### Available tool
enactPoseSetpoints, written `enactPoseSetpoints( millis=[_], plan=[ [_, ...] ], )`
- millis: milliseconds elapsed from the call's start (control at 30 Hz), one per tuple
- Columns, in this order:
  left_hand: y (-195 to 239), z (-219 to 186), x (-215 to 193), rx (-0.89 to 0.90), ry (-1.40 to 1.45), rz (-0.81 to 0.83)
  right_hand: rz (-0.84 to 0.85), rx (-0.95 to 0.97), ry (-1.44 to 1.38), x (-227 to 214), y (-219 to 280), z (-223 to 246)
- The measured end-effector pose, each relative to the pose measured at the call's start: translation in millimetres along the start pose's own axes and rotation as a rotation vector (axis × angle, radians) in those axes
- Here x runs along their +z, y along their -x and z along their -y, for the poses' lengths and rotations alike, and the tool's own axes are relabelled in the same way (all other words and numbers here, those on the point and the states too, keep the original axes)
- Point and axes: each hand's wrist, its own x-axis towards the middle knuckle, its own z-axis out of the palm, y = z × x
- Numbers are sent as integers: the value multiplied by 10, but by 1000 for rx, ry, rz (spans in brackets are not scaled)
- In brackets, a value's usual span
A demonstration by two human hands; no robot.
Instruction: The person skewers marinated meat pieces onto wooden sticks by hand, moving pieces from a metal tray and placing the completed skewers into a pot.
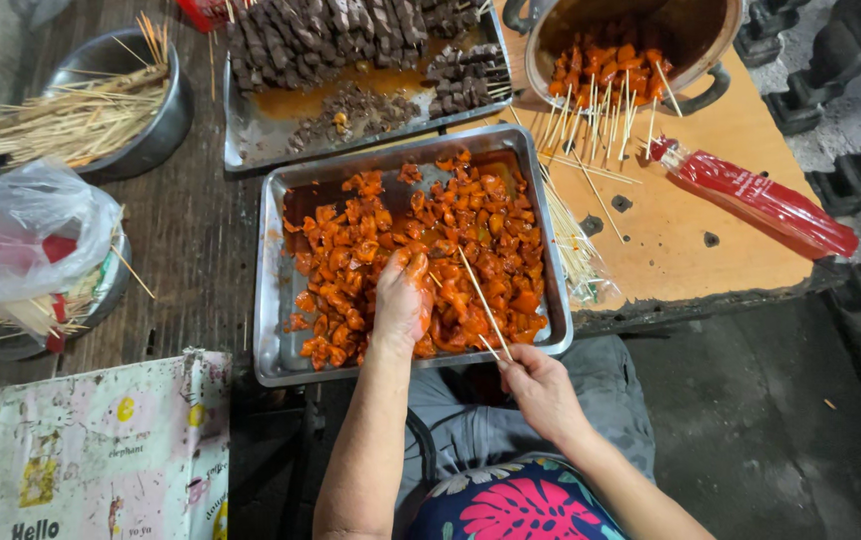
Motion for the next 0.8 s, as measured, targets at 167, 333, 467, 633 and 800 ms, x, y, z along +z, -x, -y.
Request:
enactPoseSetpoints(
  millis=[167,333,467,633,800],
  plan=[
    [120,-50,50,-37,-23,-73,10,88,-103,266,-93,1],
    [222,73,151,205,-526,-322,45,4,-188,500,-101,-82],
    [317,33,337,38,-405,-405,46,-36,-184,571,-112,-84],
    [440,23,535,-21,-366,-399,-2,-31,-116,517,-141,18],
    [426,33,555,126,-503,-66,-72,19,-49,83,7,200]
  ],
)
